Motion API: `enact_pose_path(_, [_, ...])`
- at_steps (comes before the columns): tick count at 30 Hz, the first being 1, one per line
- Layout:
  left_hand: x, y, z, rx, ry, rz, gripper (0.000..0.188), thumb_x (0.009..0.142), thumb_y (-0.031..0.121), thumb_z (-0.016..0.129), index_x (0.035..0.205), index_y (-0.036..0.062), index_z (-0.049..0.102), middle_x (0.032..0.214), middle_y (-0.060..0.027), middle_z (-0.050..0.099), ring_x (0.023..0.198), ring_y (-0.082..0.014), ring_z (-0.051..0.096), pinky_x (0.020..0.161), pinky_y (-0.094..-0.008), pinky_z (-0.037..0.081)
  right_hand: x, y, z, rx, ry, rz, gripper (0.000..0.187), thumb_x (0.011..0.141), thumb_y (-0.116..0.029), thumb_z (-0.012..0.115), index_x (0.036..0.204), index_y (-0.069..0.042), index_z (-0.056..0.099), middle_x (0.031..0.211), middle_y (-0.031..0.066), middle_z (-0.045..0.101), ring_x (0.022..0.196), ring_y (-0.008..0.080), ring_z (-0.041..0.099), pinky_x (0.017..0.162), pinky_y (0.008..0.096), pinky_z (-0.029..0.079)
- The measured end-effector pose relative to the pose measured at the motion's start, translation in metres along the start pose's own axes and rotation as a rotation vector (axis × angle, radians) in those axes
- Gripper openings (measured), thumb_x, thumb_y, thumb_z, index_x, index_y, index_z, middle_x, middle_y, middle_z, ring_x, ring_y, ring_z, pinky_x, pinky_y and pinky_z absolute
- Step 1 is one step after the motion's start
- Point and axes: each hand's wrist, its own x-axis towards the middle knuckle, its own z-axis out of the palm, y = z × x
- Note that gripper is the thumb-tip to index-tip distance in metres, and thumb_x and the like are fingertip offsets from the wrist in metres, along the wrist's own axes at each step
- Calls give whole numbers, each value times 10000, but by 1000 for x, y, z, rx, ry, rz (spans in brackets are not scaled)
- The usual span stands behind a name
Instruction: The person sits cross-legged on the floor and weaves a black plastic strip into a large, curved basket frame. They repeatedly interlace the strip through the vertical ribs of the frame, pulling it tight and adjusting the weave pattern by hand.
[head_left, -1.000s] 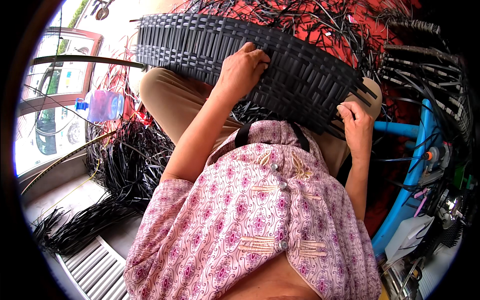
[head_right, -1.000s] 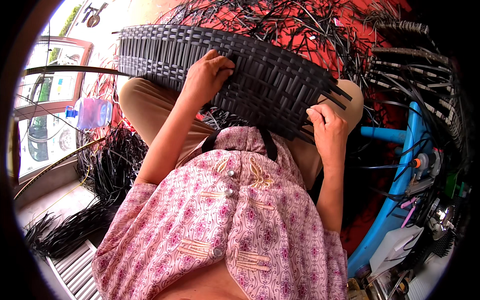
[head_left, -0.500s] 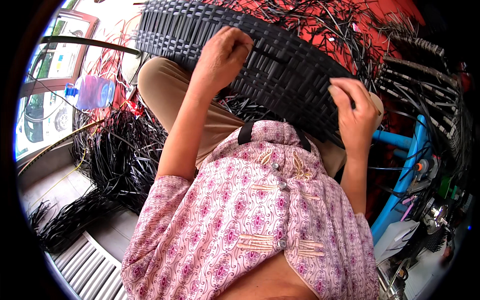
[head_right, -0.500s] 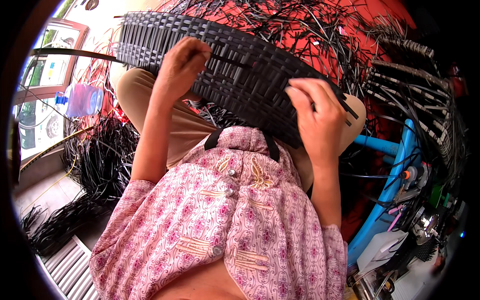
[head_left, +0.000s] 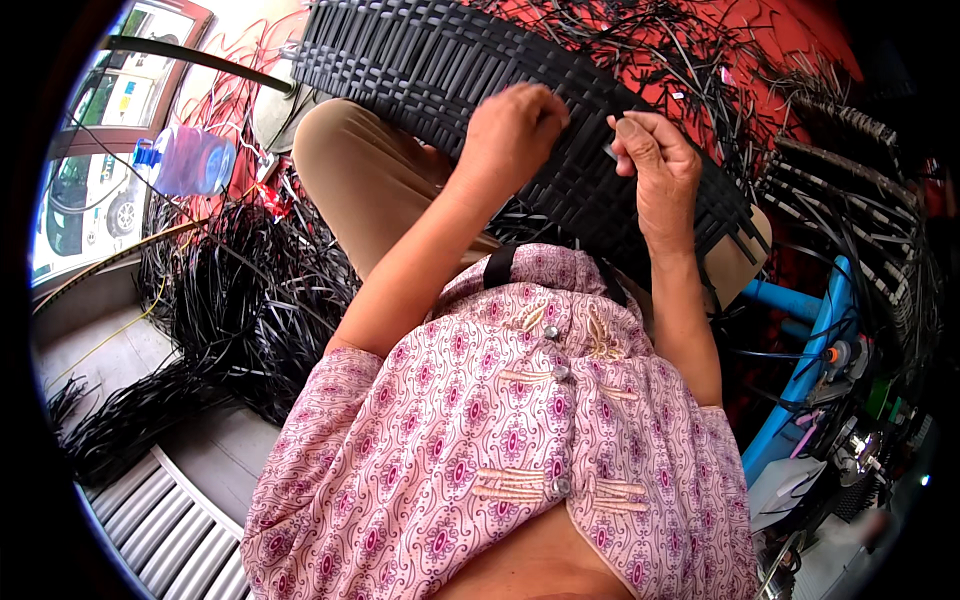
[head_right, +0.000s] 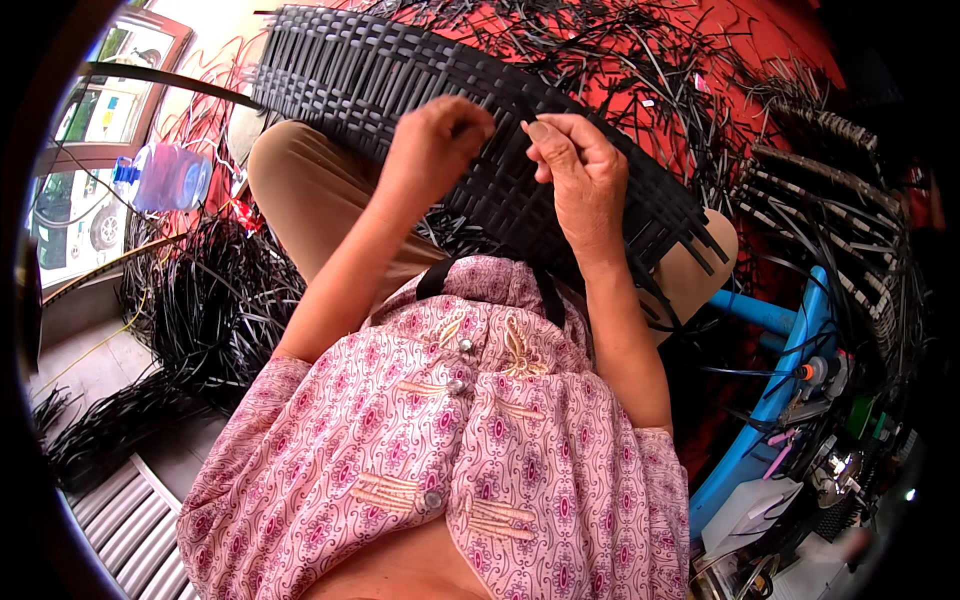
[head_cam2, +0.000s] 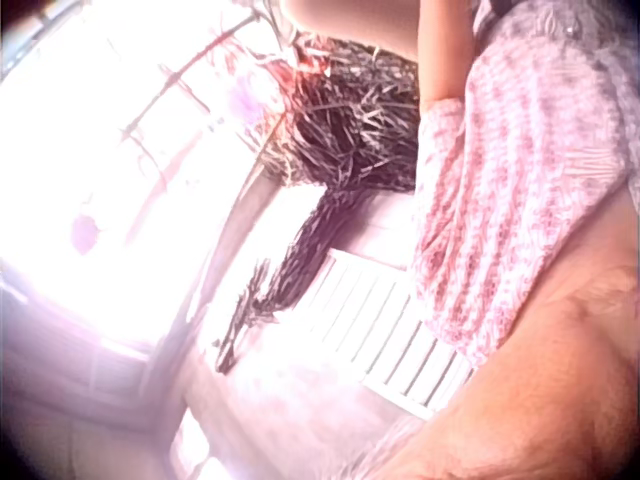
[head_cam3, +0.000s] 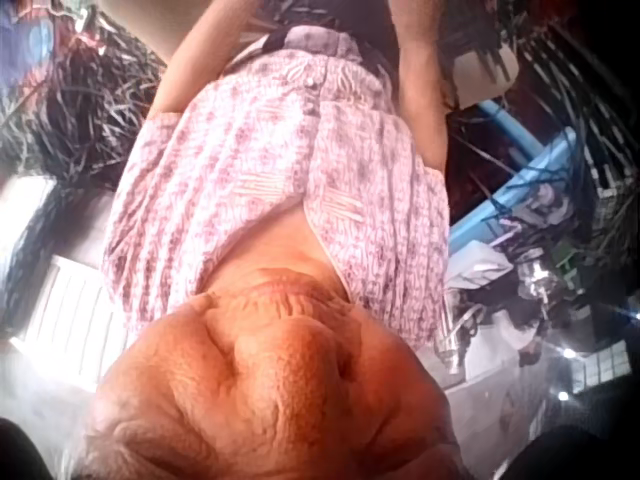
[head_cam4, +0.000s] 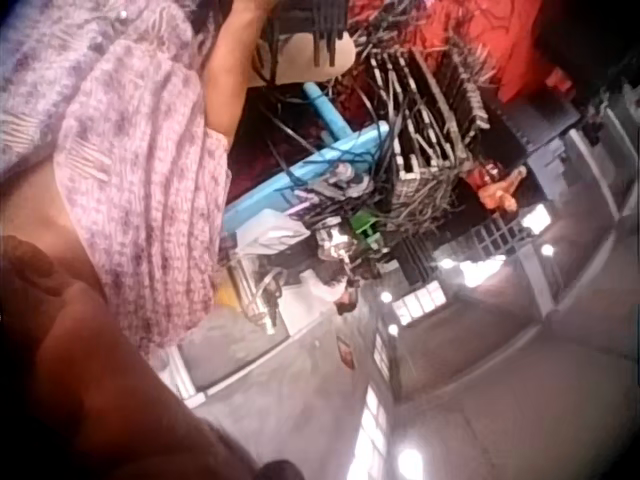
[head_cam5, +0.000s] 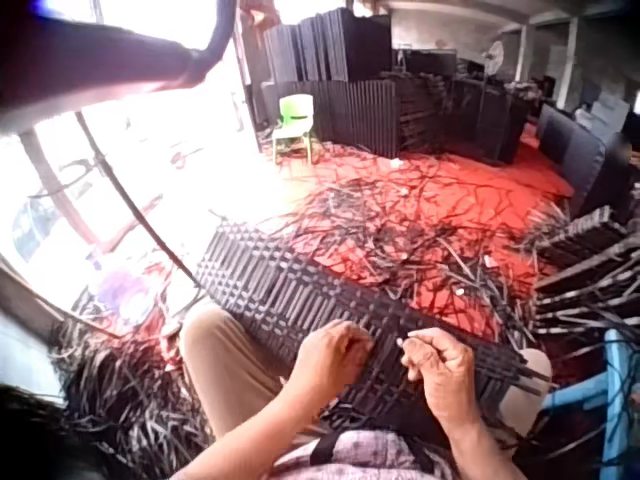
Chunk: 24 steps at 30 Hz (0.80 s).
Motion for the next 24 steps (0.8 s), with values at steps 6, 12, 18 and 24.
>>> enact_pose_path(6, [-5,16,24,324,-41,-106,237,845,238,721,982,47,686,1008,-139,683,906,-342,672,774,-430,527,-13,14,-3,-44,87,105,161,945,-162,684,970,-8,724,743,-1,667,598,27,544,556,189,449])
enact_pose_path(12, [0,2,23,181,18,-57,180,839,181,699,948,39,687,916,-139,696,858,-329,684,750,-416,536,-12,14,5,-260,83,82,170,947,-172,675,956,-8,719,702,15,662,571,44,554,532,233,467])
enact_pose_path(18, [-9,13,33,231,151,-26,139,853,166,688,943,60,681,915,-121,689,840,-339,676,735,-412,536,-10,18,5,-342,80,20,152,943,-142,671,939,6,705,681,49,666,555,73,575,511,263,467])
enact_pose_path(24, [-13,10,39,178,152,-58,199,849,200,704,974,53,653,929,-128,674,849,-336,674,726,-411,531,-10,19,6,-362,109,13,142,927,-122,680,916,18,700,684,87,677,559,114,603,537,294,485])
